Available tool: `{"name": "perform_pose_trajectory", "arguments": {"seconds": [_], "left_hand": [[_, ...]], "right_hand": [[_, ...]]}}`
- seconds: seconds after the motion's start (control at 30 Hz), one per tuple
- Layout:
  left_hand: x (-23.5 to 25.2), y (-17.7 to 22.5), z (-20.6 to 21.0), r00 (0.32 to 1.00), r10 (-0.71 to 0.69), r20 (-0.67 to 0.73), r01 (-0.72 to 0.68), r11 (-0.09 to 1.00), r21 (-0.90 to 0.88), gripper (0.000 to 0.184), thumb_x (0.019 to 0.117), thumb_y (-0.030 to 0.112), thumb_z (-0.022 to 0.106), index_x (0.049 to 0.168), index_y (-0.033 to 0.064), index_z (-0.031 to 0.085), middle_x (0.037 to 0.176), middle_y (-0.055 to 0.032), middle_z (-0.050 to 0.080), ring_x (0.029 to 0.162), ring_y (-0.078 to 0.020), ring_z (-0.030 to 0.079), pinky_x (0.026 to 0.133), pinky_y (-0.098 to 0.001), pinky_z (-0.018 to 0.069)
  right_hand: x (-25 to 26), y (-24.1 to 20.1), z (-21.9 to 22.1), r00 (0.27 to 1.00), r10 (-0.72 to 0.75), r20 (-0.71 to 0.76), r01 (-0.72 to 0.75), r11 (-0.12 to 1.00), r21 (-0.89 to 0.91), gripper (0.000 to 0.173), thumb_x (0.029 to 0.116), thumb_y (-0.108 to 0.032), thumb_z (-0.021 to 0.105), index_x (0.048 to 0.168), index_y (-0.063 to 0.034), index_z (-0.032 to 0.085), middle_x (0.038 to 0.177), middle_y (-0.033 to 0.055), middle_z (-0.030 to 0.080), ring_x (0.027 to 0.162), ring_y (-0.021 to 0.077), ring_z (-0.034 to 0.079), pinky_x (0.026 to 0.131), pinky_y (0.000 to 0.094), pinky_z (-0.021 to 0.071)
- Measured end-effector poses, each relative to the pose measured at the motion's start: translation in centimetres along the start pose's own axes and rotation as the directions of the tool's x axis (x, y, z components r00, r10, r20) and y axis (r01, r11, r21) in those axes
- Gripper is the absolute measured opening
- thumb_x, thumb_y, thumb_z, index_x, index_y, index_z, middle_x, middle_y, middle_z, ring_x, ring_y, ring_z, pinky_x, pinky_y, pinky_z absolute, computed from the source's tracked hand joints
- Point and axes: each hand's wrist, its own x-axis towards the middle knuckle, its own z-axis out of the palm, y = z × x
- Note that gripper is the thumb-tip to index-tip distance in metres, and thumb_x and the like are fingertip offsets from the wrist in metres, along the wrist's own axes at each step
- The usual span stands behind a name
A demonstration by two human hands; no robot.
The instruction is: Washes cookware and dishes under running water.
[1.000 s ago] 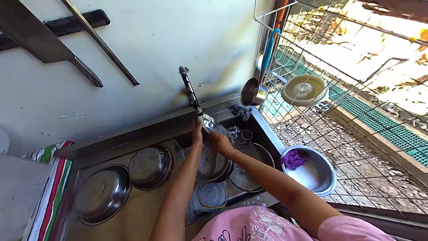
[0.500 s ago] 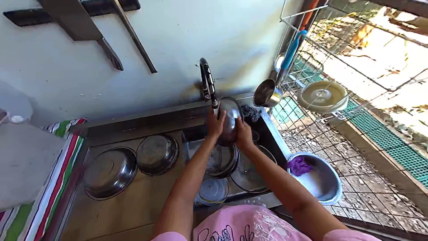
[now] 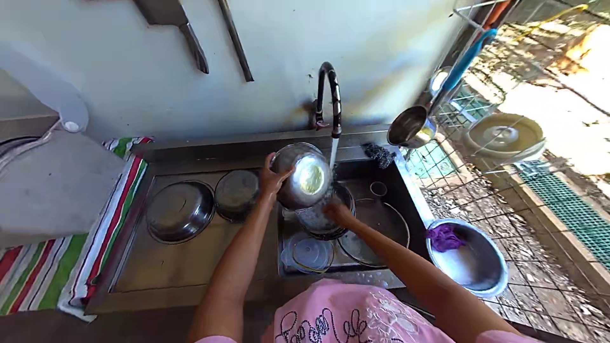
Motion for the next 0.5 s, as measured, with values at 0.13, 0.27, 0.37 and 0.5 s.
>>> {"name": "perform_pose_trajectory", "arguments": {"seconds": [0.13,0.27,0.37,0.5], "left_hand": [[-3.5,-3.8,-11.3,0.983,-0.063,-0.172,0.077,0.994,0.073,0.082,0.0832,0.019,0.085,0.153,0.011,0.044,0.147,-0.0224,0.053,0.132,-0.0368,0.053,0.107,-0.0568,0.0454],[-8.1,-11.9,-22.5,0.896,-0.276,-0.347,0.24,0.96,-0.144,0.064,0.0953,0.019,0.071,0.152,0.0076,0.044,0.149,-0.0211,0.05,0.132,-0.031,0.053,0.107,-0.0496,0.0462],[-13.1,-17.0,-26.9,0.812,-0.467,-0.351,0.386,0.88,-0.277,0.055,0.1055,0.033,0.053,0.152,0.0068,0.041,0.148,-0.0197,0.051,0.132,-0.0292,0.053,0.107,-0.0516,0.0457],[-17.1,-21.5,-29.0,0.741,-0.578,-0.341,0.453,0.806,-0.382,0.053,0.1076,0.038,0.045,0.151,0.0079,0.042,0.147,-0.0202,0.051,0.13,-0.0319,0.053,0.104,-0.0567,0.0448]], "right_hand": [[-0.8,-0.9,1.9,0.933,0.077,0.351,0.175,0.757,-0.63,0.047,0.103,-0.037,0.06,0.13,0.0001,0.067,0.131,0.0318,0.062,0.127,0.0521,0.056,0.103,0.0737,0.0402],[-1.4,-4.5,0.8,0.91,0.067,0.41,0.296,0.588,-0.753,0.03,0.1031,-0.01,0.054,0.128,0.004,0.063,0.123,0.0345,0.064,0.118,0.0556,0.059,0.095,0.0741,0.0438],[-1.0,-3.9,0.9,0.861,0.143,0.488,0.334,0.565,-0.754,0.048,0.1064,-0.035,0.055,0.137,0.002,0.06,0.13,0.0339,0.061,0.125,0.0542,0.056,0.102,0.0736,0.0408],[-1.2,-4.1,1.1,0.838,0.202,0.506,0.354,0.504,-0.788,0.032,0.1074,-0.013,0.048,0.123,0.0093,0.065,0.127,0.0343,0.062,0.123,0.0531,0.057,0.1,0.071,0.0424]]}}
